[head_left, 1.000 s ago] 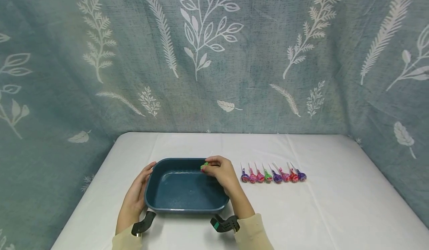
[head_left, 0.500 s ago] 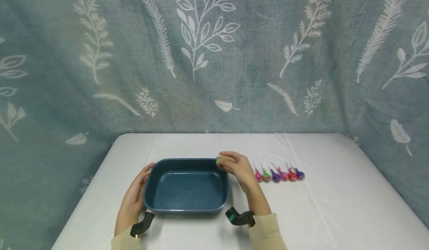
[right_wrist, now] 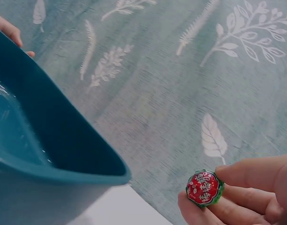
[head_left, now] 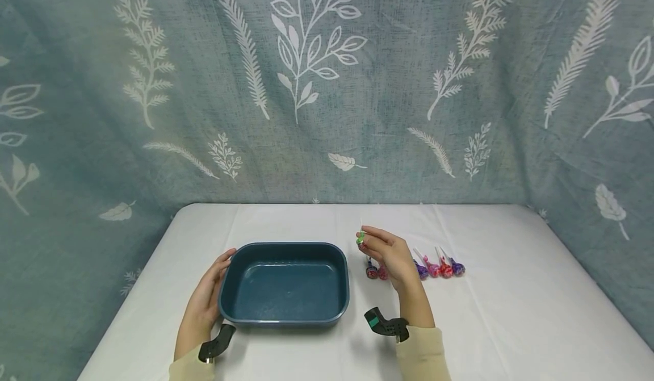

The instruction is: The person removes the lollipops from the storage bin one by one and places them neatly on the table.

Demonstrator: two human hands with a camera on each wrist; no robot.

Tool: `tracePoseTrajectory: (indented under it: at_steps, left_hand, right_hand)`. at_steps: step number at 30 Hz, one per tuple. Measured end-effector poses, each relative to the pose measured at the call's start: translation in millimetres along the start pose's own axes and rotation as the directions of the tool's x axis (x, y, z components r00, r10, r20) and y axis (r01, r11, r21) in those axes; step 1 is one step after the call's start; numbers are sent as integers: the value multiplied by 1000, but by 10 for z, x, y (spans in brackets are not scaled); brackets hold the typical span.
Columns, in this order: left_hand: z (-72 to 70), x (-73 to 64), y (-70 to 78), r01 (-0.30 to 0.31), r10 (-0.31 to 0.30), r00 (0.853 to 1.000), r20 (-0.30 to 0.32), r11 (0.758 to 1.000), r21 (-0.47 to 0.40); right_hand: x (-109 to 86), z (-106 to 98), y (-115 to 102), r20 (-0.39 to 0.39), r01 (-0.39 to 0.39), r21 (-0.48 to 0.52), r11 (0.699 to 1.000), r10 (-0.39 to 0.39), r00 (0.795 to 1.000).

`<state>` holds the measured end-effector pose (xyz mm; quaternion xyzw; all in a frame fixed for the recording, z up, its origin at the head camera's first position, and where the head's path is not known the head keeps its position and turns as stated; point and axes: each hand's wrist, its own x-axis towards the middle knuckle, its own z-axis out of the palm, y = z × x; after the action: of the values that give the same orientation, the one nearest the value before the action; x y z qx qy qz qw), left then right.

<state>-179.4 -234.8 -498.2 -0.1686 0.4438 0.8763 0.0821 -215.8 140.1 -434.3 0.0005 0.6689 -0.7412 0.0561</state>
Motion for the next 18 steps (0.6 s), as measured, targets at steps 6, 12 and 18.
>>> tracePoseTrajectory:
  at_steps: [6, 12, 18]
  left_hand:
    - [-15, 9, 4, -7, 7, 1000, 1, 1000, 21]
    - [-4, 37, -17, -15, 15, 1000, 0, 999, 35]
    - [-6, 33, -23, -14, 15, 1000, 8, 1000, -11]
  right_hand:
    - [-9, -134, -10, -39, -1, 23, 1000, 2, 999]
    - [-37, -312, -33, -52, -14, 109, 994, 20, 998]
    - [-82, -543, -104, -94, -29, 81, 996, 36, 995]
